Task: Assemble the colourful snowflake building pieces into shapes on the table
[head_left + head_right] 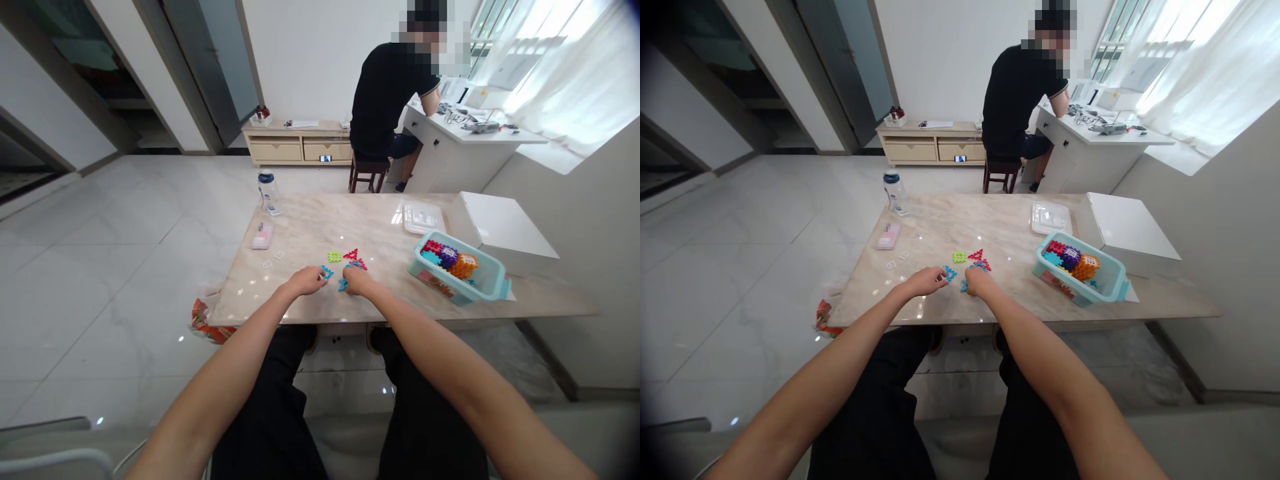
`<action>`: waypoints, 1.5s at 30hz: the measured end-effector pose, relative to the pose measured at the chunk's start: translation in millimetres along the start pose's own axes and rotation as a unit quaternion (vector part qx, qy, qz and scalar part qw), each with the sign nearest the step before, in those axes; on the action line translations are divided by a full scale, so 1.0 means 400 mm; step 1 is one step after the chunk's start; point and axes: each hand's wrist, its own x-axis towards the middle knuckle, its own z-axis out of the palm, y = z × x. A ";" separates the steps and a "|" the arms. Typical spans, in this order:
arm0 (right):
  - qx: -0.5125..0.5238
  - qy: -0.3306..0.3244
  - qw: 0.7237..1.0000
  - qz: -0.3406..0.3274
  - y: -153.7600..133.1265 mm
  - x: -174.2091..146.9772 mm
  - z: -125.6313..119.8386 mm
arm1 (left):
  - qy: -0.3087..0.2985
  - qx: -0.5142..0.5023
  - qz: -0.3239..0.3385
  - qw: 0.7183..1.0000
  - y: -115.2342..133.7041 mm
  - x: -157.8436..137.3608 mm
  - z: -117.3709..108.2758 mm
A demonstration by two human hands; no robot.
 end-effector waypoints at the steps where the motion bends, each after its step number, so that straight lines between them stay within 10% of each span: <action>1: 0.000 -0.003 1.000 -0.012 0.003 0.003 0.002 | 0.001 0.000 -0.003 1.000 0.003 0.001 0.002; 11: 0.087 0.011 0.979 -0.186 0.060 0.000 -0.025 | -0.007 -0.207 -0.004 0.978 0.053 0.043 0.034; 21: 0.152 0.037 0.970 -0.187 0.129 -0.033 -0.053 | -0.100 -0.413 -0.043 0.904 0.113 0.072 0.035; 30: 0.071 0.023 0.993 -0.095 0.184 -0.018 -0.025 | 0.001 -0.080 -0.057 0.995 0.117 0.096 0.052; 38: 0.013 0.010 0.998 0.062 0.219 -0.042 -0.028 | 0.000 0.052 -0.043 0.998 0.109 0.094 0.041; 45: 0.002 -0.040 0.999 0.025 0.176 -0.052 -0.029 | 0.001 0.060 -0.039 0.997 0.098 0.080 0.026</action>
